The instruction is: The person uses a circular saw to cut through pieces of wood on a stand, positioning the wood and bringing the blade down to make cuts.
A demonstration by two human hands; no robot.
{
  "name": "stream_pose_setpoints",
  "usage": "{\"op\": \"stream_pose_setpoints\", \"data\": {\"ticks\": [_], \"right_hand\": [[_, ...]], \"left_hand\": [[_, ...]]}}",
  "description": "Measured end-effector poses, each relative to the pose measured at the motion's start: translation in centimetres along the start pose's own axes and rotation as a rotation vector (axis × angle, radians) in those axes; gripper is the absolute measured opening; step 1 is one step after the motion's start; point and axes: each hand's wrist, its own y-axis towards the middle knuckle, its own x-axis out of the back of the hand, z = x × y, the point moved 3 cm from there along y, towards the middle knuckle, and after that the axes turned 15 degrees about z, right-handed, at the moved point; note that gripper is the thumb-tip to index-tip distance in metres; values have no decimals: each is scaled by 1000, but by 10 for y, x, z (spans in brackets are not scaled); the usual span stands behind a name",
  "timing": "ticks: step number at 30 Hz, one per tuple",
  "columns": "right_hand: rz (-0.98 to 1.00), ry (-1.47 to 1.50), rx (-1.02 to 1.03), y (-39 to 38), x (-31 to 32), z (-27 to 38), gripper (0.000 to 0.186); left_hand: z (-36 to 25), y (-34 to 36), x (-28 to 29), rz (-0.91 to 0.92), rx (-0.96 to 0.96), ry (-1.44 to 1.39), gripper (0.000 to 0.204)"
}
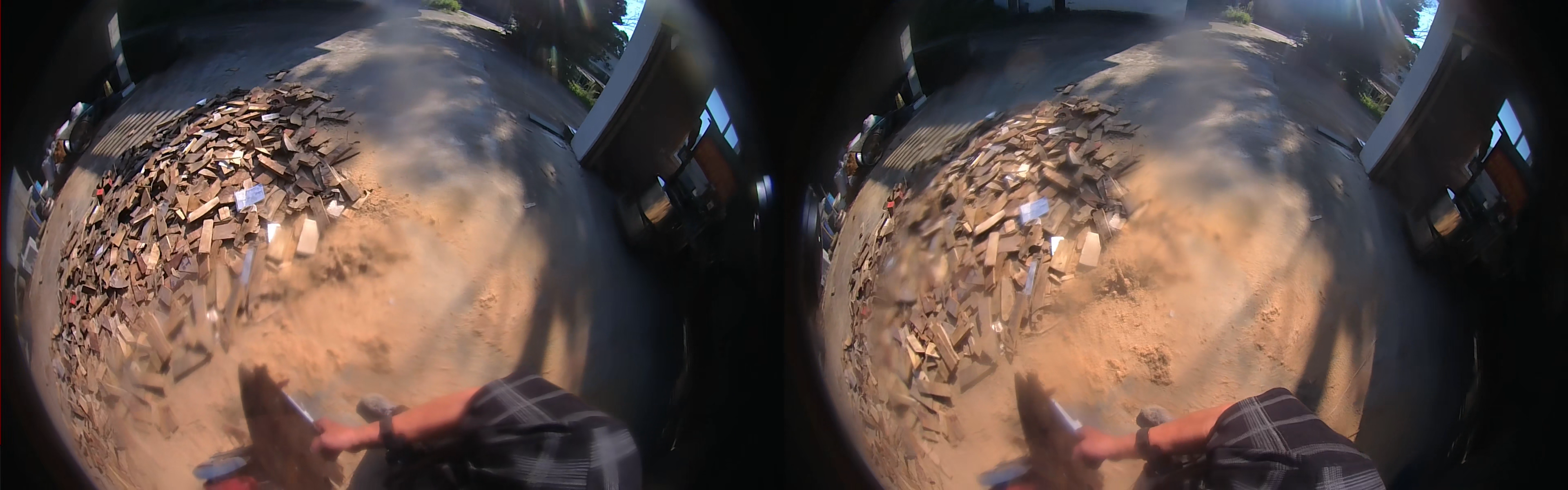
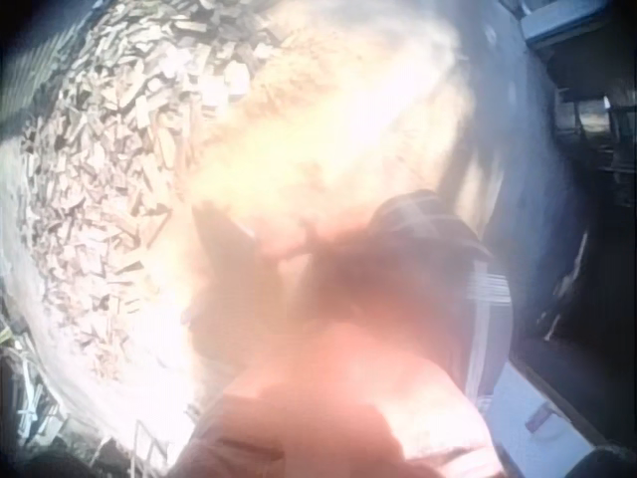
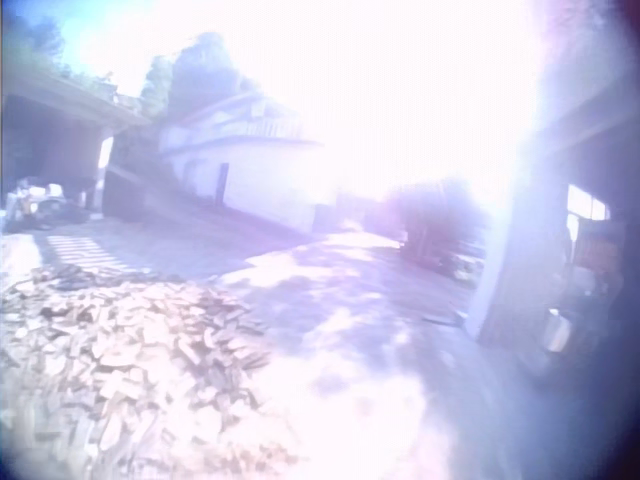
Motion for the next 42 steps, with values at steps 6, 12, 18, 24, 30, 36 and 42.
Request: {"op": "stream_pose_setpoints", "data": {"ticks": [6, 12, 18, 24, 30, 36, 42], "right_hand": [[-66, -150, -197, -4, -23, -2, 23], [104, -197, -390, -10, -4, -33, 8], [-53, 6, -586, -11, 26, -91, 14], [-3, 83, -677, -8, 50, -135, 49], [-105, 97, -572, 3, -40, -129, 38], [56, -50, -671, 3, -39, -133, 47], [-14, -3, -630, -6, -58, -138, 44]], "left_hand": [[90, -119, 81, -148, 128, -19, 37], [164, -205, 82, -352, 304, -303, 43], [259, -250, 80, -650, 289, -16, 36], [267, -276, 81, -776, 346, -68, 35], [252, -305, 101, -796, 446, -5, 31], [258, -320, 112, -916, 322, -2, 30], [257, -329, 114, -938, 261, 97, 29]]}}
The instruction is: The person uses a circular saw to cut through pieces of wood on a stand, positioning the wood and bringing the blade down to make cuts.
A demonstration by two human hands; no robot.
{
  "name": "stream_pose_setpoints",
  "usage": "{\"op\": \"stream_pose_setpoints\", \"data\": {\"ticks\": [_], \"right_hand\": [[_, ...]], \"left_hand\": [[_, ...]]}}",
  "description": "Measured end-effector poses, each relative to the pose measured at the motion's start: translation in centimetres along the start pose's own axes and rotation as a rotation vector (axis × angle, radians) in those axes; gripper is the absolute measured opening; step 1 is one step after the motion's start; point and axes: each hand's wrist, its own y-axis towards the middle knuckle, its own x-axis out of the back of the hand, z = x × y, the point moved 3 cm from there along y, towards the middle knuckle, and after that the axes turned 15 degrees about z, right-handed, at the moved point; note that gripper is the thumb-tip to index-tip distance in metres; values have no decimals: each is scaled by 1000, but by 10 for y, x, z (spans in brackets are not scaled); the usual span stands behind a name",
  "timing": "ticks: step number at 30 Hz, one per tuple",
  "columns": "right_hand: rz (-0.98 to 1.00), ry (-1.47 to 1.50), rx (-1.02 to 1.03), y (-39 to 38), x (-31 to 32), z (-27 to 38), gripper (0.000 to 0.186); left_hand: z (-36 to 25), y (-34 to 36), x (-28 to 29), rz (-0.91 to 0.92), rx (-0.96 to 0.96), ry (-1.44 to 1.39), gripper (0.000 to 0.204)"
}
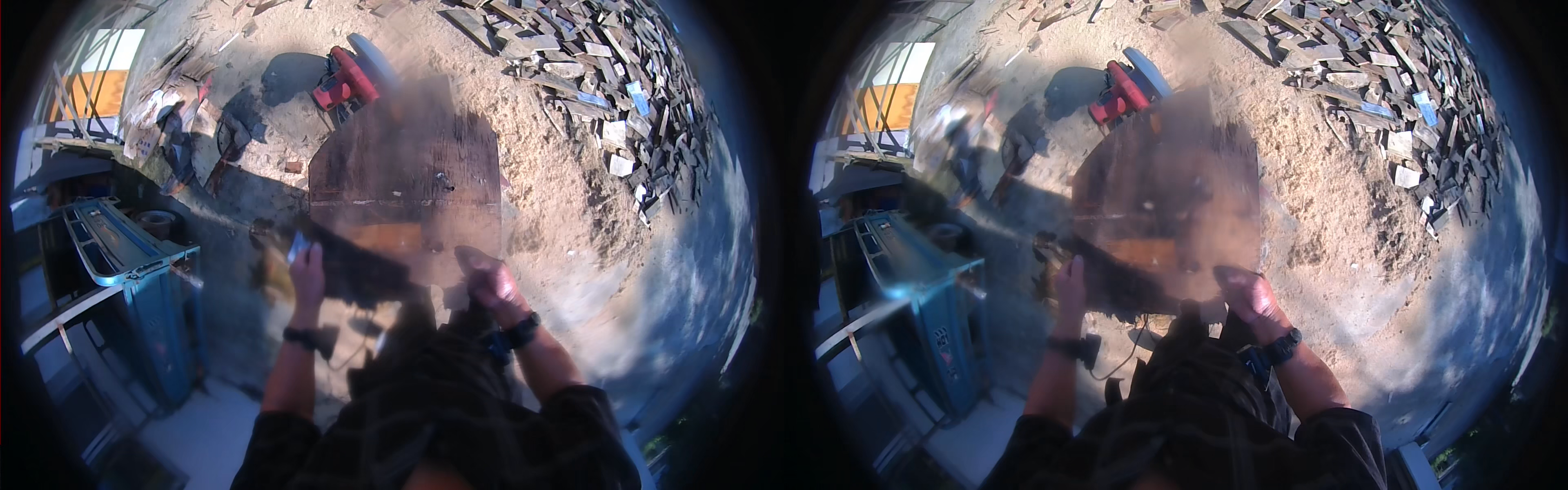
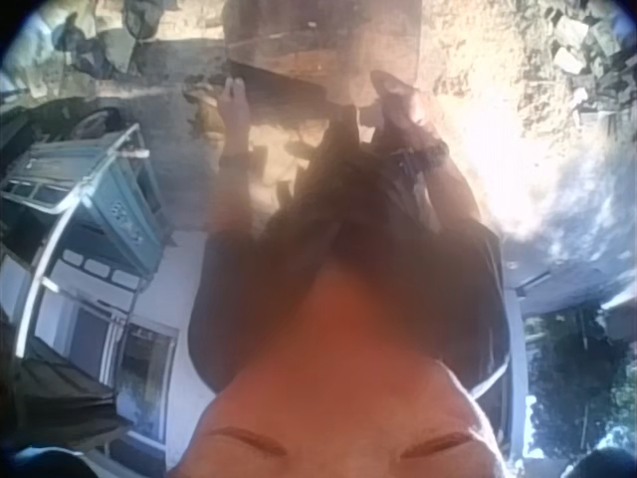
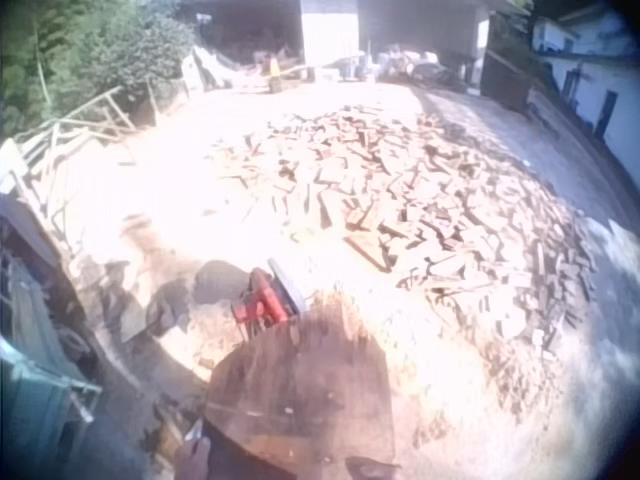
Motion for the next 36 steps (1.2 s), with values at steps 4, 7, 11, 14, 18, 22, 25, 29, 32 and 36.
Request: {"op": "stream_pose_setpoints", "data": {"ticks": [4, 7, 11, 14, 18, 22, 25, 29, 32, 36], "right_hand": [[107, -47, -107, -5, -1, 0, 43], [52, -52, 45, -6, -21, 2, 56], [108, -133, 96, 8, -24, -9, 64], [140, -86, 334, 24, -12, -13, 60], [117, -562, 354, 20, -48, 5, 44], [58, -978, 538, 31, -49, 15, 38], [92, -1322, 626, 26, -59, 31, 39], [154, -1452, 545, 32, -28, 33, 42], [231, -1853, 647, 32, -9, 32, 45], [384, -1933, 562, 30, -4, 30, 39]], "left_hand": [[3, -3, 2, -33, -22, -52, 29], [9, -4, 6, -21, 2, -95, 28], [25, 0, 8, -27, 26, -216, 30], [30, 11, 4, 131, 23, -75, 37], [60, 28, 12, 115, -35, 127, 47], [18, 52, 25, 172, 25, -40, 53], [20, 61, 38, 205, -10, -257, 49], [-23, 63, 43, 216, -69, -139, 41], [-25, 73, 41, 186, -22, -222, 39], [-1, 88, 31, 211, -102, -289, 38]]}}
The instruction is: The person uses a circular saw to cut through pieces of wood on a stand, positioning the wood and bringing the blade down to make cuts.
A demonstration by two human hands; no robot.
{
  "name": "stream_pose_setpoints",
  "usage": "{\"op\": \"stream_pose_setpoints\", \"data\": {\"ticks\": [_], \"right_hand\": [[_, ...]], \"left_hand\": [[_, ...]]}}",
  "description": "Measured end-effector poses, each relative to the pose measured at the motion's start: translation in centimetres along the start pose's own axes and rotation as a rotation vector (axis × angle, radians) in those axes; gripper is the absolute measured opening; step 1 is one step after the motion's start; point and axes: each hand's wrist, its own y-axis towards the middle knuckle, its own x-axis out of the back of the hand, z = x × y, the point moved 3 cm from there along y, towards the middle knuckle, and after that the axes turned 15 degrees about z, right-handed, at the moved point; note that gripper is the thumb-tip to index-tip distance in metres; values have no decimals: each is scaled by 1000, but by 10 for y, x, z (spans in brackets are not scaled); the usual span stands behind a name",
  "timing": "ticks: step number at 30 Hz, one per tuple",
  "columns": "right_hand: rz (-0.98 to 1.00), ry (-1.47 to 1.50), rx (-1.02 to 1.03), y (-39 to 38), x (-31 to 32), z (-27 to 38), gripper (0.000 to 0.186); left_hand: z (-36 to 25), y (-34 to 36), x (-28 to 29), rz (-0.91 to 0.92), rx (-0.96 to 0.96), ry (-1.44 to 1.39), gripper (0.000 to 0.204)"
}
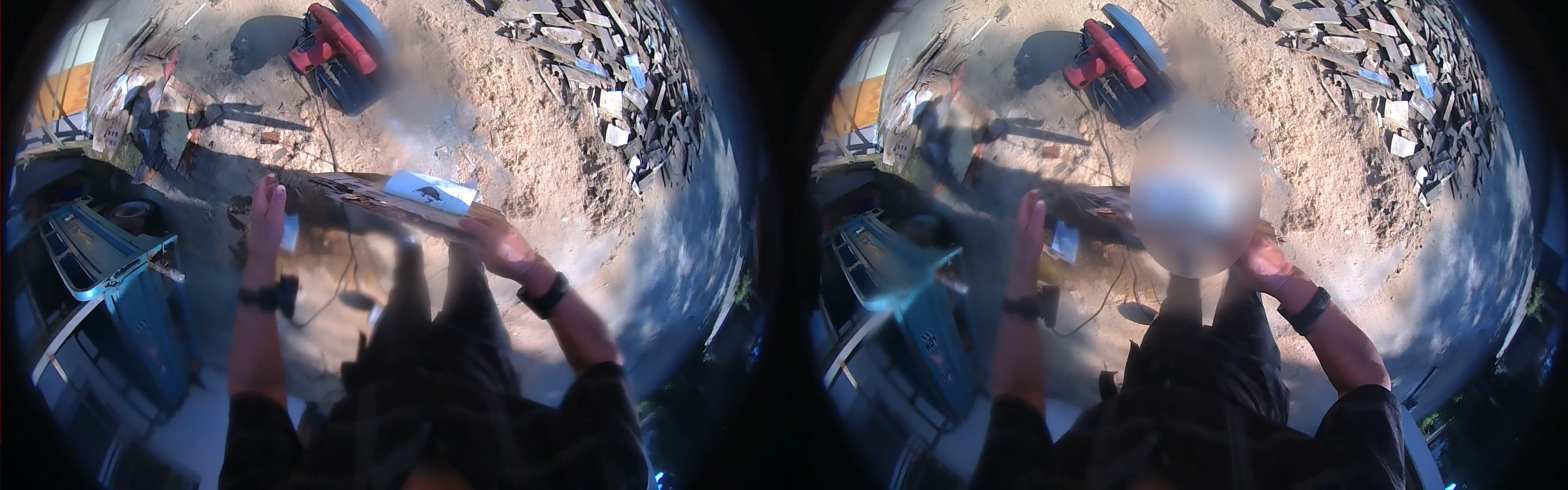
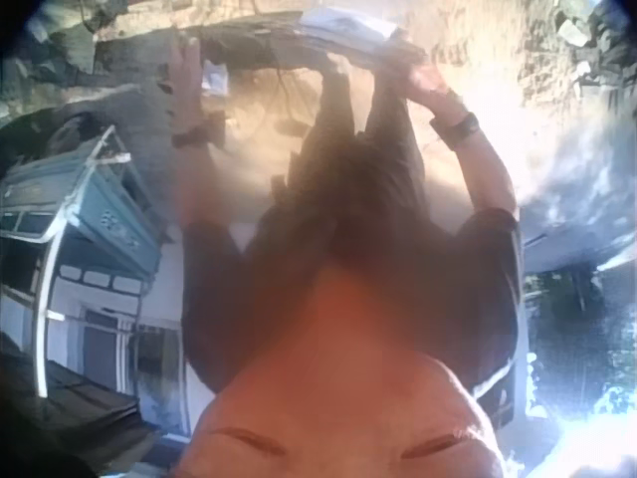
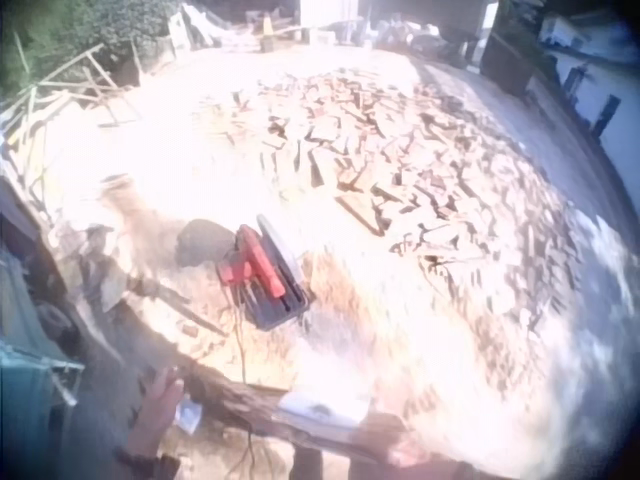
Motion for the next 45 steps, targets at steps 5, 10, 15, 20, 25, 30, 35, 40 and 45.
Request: {"op": "stream_pose_setpoints", "data": {"ticks": [5, 10, 15, 20, 25, 30, 35, 40, 45], "right_hand": [[316, -76, -33, 2, -11, 8, 22], [521, -246, 65, 17, 3, 26, 19], [666, -413, 184, 17, 2, 32, 27], [369, -471, 359, 32, 23, 47, 24], [367, -502, 446, 43, 21, 38, 24], [433, -532, 415, 38, -12, -1, 27], [346, -594, 402, 42, -51, -57, 32], [431, -563, 402, 76, -68, -93, 32], [452, -473, 416, 99, -99, -161, 34]], "left_hand": [[41, 12, -15, 221, 25, 159, 26], [98, -5, -56, 554, 376, -23, 24], [155, -50, -86, 876, 535, 318, 58], [193, -88, -110, 1047, 633, -47, 50], [160, -89, -109, 600, 1004, -665, 46], [231, -89, -109, 406, 777, -438, 52], [201, -52, -94, 236, 638, -170, 42], [269, -38, -93, -50, 731, -233, 36], [284, -8, -87, -180, 725, -83, 38]]}}
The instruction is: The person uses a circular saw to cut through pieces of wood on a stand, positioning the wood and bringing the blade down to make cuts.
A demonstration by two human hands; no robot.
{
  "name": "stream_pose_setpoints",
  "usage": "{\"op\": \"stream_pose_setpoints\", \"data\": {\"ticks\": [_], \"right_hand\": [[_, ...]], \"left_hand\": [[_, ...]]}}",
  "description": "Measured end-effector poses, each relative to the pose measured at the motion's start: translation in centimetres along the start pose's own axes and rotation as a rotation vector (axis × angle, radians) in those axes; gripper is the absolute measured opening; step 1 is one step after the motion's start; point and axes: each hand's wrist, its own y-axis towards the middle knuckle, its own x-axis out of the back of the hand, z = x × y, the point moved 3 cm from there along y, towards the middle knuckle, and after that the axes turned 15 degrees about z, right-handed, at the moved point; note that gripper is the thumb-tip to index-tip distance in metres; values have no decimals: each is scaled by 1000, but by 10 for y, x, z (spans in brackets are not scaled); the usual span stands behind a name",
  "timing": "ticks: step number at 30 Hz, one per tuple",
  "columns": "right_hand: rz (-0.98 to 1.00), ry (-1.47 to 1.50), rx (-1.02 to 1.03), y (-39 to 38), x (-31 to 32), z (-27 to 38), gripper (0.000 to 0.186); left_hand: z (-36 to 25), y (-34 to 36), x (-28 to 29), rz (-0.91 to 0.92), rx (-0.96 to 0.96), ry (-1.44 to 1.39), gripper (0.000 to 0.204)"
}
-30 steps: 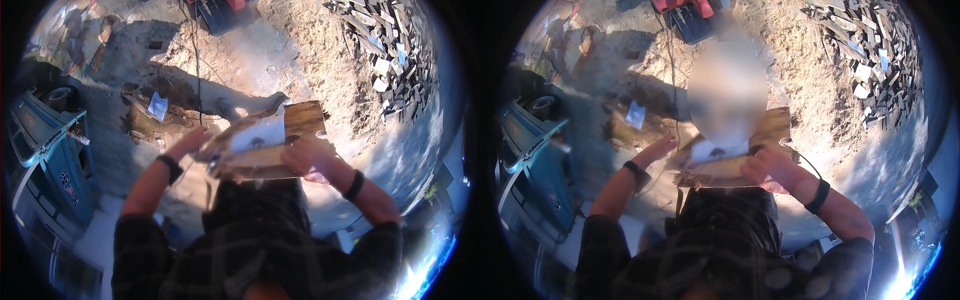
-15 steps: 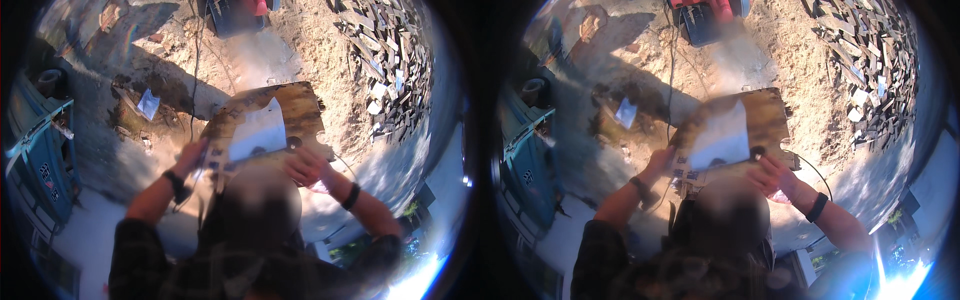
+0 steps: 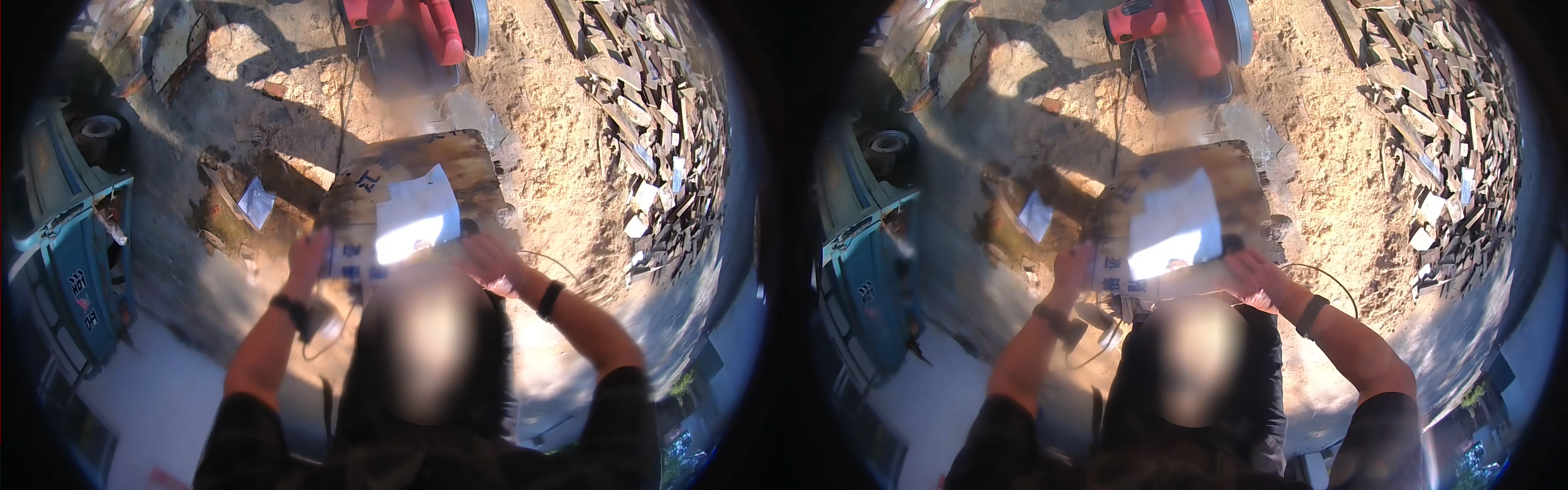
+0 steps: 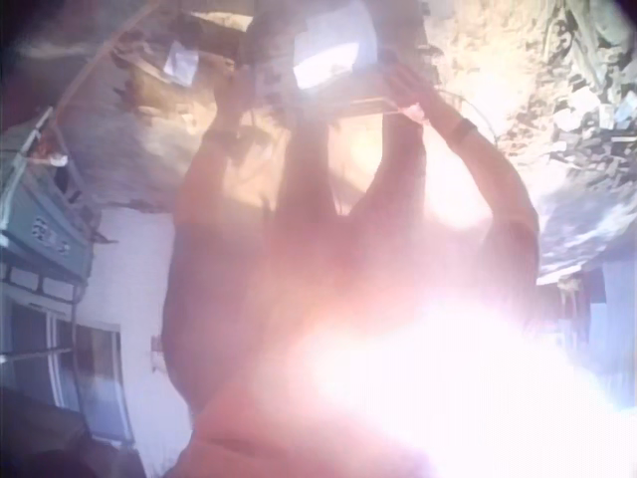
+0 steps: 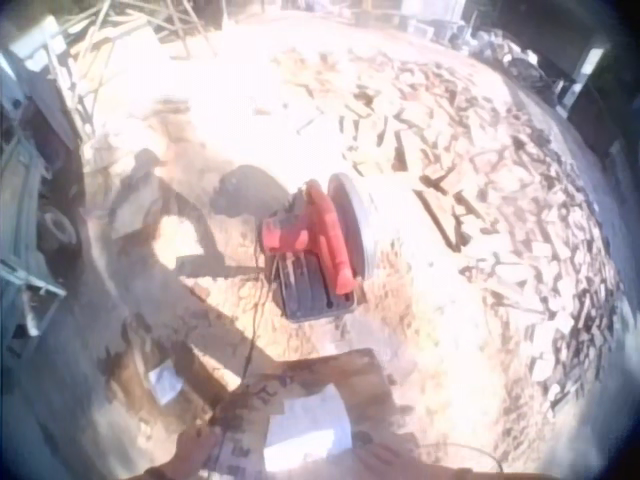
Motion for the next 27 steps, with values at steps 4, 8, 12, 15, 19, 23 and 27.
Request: {"op": "stream_pose_setpoints", "data": {"ticks": [4, 8, 12, 15, 19, 23, 27], "right_hand": [[156, 249, 5, 5, -31, -47, 33], [22, 76, 82, 20, -48, -107, 34], [-115, -304, 100, 35, -90, -178, 43], [-62, -735, 69, 55, -115, -232, 46], [-253, -1700, 36, 84, -144, -299, 45], [-235, -312, 9, 117, -148, -328, 49], [-238, 30, -75, 131, -132, -315, 56]], "left_hand": [[-47, 5, -16, -136, -55, 209, 37], [-59, 40, -34, -191, -4, 282, 44], [-63, 110, -57, -267, -92, 183, 50], [-94, 151, -73, -240, -177, 37, 48], [-105, 216, -97, -200, -301, -326, 49], [-88, 288, -85, -513, -426, 196, 45], [-94, 323, -92, -463, -432, -65, 41]]}}
